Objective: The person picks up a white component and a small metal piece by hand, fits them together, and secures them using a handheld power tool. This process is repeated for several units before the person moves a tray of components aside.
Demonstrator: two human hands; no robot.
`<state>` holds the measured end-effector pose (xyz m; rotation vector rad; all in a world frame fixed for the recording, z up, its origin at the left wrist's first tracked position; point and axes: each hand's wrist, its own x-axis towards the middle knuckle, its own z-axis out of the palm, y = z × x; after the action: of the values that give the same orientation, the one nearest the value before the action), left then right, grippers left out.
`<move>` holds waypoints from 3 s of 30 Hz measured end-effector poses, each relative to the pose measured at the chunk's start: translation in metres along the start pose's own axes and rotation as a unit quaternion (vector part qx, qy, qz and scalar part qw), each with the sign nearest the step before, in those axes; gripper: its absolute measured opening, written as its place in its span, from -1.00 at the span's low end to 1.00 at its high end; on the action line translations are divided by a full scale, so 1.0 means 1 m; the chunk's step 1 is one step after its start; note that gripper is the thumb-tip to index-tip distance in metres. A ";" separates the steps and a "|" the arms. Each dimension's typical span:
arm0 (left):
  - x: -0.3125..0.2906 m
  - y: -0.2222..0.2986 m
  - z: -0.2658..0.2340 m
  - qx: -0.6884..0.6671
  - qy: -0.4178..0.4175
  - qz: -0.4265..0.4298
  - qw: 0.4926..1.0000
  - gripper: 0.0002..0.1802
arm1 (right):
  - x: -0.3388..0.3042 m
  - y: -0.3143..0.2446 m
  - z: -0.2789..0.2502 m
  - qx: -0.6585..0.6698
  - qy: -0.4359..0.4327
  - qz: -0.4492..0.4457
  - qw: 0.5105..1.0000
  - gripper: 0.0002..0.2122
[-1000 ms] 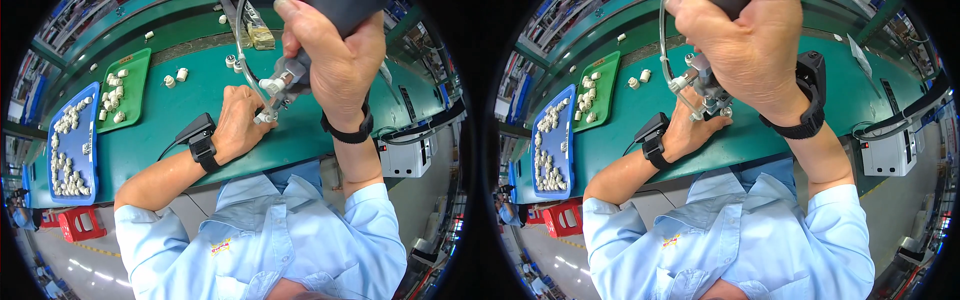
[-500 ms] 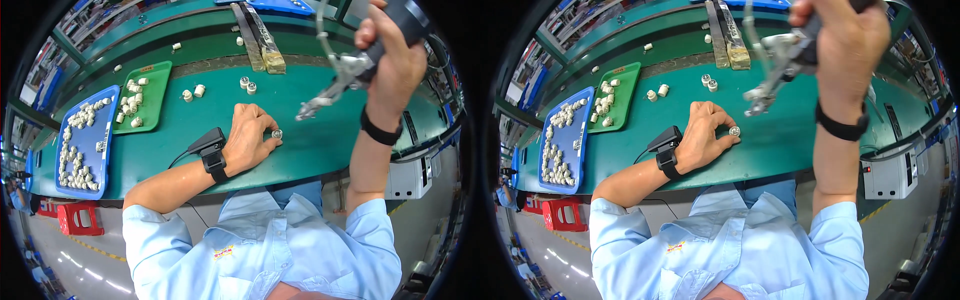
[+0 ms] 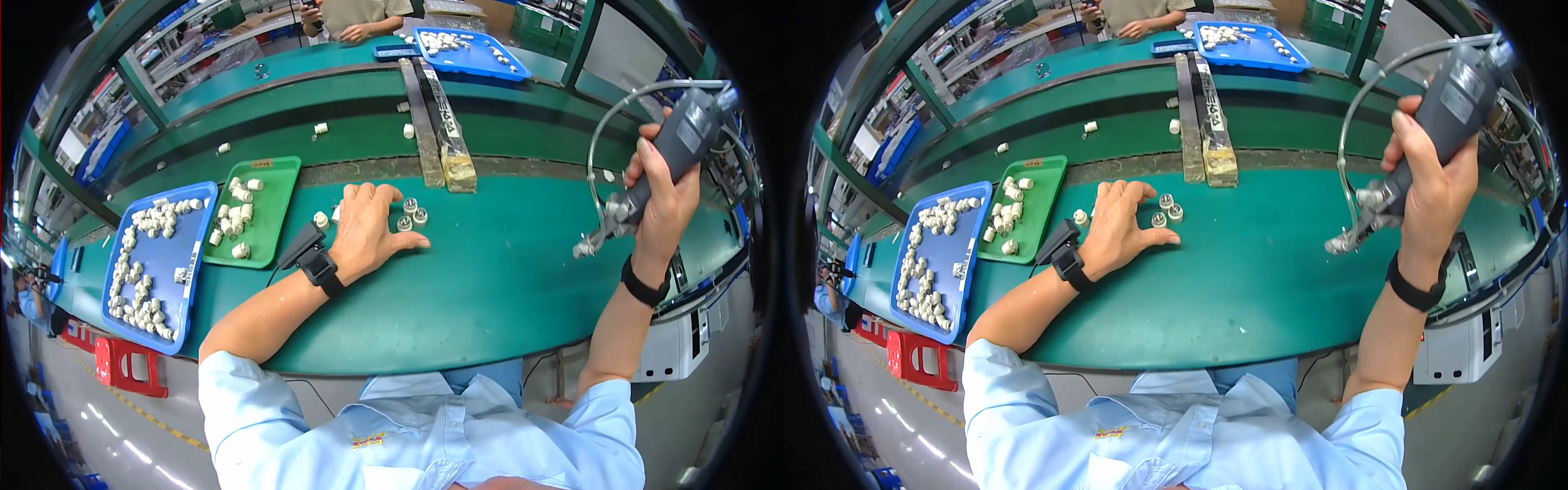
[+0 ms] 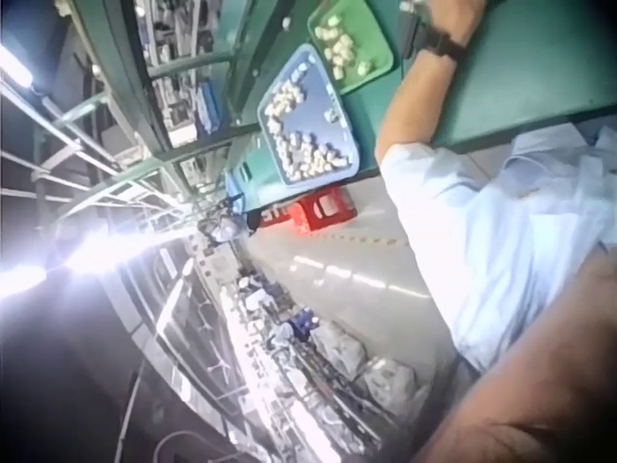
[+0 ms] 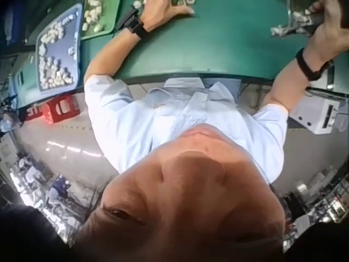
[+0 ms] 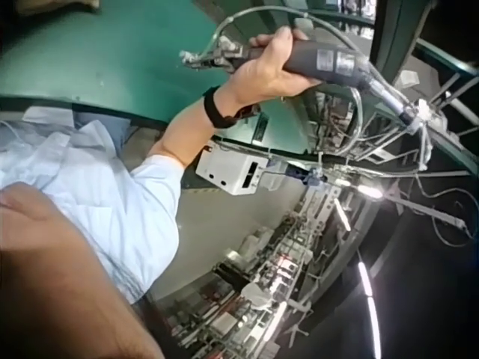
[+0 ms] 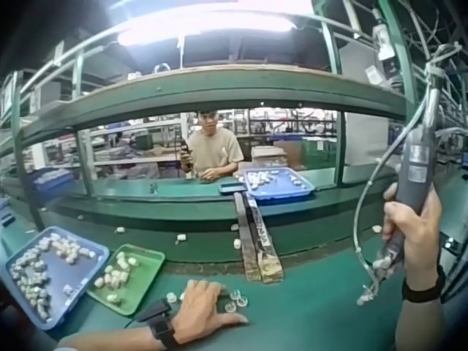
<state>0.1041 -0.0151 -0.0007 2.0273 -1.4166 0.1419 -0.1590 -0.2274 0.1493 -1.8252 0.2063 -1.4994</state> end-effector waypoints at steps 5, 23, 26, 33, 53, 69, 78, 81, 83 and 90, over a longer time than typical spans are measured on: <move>0.069 -0.034 -0.011 0.045 -0.018 0.037 0.998 -0.11 | -0.004 0.004 -0.008 -0.010 0.008 -0.004 1.000 -0.49; 0.250 -0.164 0.069 0.021 -0.235 -0.005 0.972 0.32 | -0.032 0.032 -0.020 -0.011 0.039 -0.013 0.999 -0.43; 0.252 -0.168 0.078 -0.122 -0.222 0.041 0.967 0.21 | -0.035 0.034 -0.025 -0.004 0.031 -0.018 0.999 -0.42; 0.225 -0.157 0.092 0.203 -0.072 0.094 0.972 -0.52 | -0.043 0.036 -0.032 0.028 -0.015 -0.026 0.999 -0.44; 0.157 -0.194 0.028 0.279 -0.018 -0.156 0.947 -0.64 | -0.041 0.029 -0.014 0.019 0.011 -0.019 1.000 -0.50; 0.077 -0.146 -0.139 0.370 -0.158 -0.269 0.875 -0.59 | -0.041 0.023 -0.006 0.015 0.026 0.007 1.000 -0.50; 0.108 -0.262 -0.088 0.362 0.053 -0.140 0.920 -0.69 | -0.036 0.018 0.001 -0.003 0.053 -0.022 0.998 -0.55; 0.118 -0.294 -0.079 0.384 -0.060 -0.129 0.912 -0.72 | -0.034 0.020 -0.002 0.004 0.078 -0.047 0.996 -0.56; 0.126 -0.309 -0.076 0.395 -0.112 -0.117 0.904 -0.72 | -0.035 0.019 -0.009 0.010 0.067 -0.040 0.997 -0.57; 0.136 -0.298 -0.065 0.322 -0.053 -0.204 0.923 -0.73 | -0.037 0.004 -0.003 -0.044 0.111 -0.058 0.991 -0.58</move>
<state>0.4366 -0.0269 -0.0233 2.8672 -1.0476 0.3580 -0.1715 -0.2113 0.1180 -1.7621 0.2824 -1.8021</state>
